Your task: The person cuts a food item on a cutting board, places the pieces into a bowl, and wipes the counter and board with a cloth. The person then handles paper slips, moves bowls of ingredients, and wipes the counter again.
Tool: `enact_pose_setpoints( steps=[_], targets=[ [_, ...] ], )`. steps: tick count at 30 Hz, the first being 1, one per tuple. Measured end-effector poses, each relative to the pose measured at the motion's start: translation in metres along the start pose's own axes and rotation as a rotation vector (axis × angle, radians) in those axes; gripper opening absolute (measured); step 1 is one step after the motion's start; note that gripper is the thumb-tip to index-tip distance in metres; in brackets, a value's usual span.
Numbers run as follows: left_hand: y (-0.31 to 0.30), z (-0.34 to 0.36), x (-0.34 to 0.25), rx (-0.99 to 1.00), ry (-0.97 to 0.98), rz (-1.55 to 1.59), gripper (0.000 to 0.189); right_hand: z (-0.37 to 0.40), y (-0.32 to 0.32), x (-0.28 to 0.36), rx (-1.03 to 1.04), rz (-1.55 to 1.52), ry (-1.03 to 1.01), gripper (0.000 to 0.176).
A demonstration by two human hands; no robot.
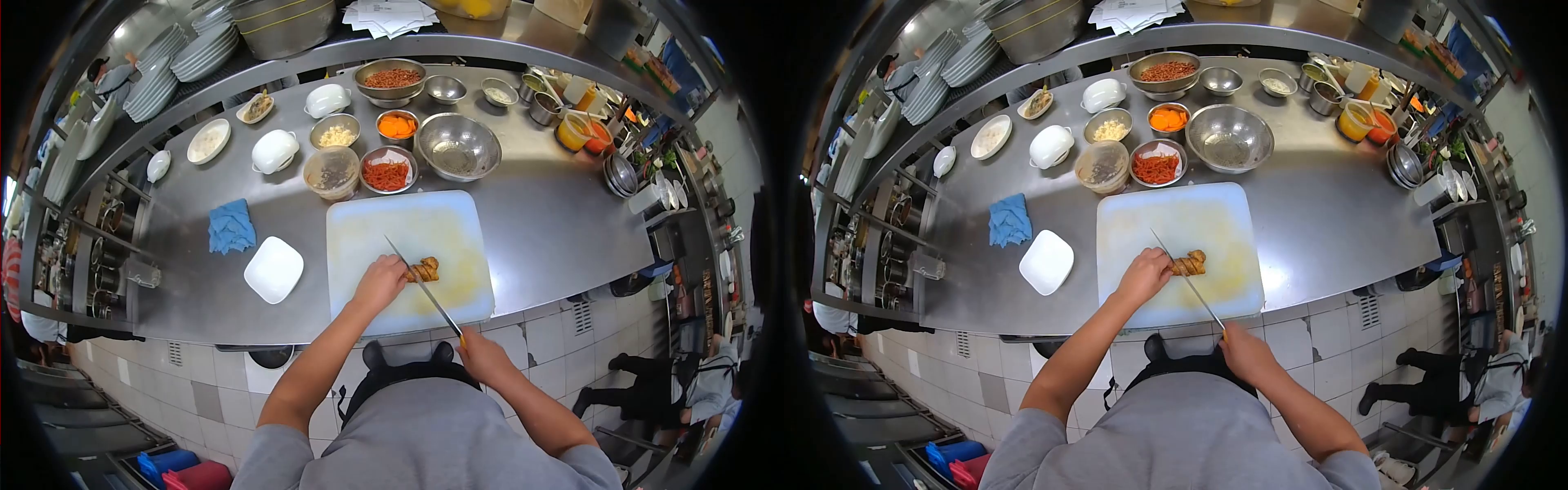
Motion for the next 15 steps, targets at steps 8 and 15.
enact_pose_setpoints(
  steps=[8,15],
  targets=[
    [0.004,-0.001,-0.001,-0.008,0.060,0.003,0.014,0.061,-0.015,-0.012,0.114,0.079,0.093,0.030],
    [0.004,0.001,0.002,-0.002,0.026,0.023,0.016,-0.100,0.038,0.012,-0.152,-0.066,-0.146,0.034]
  ],
)
Point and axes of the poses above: each hand's wrist, its own z-axis away from the middle knuckle, its own y-axis out of the palm, x = y × z, the point moved 10 cm from there along -z, towards the middle knuckle, and after that the axes turned 2 degrees about x, right-handed, at the moved point
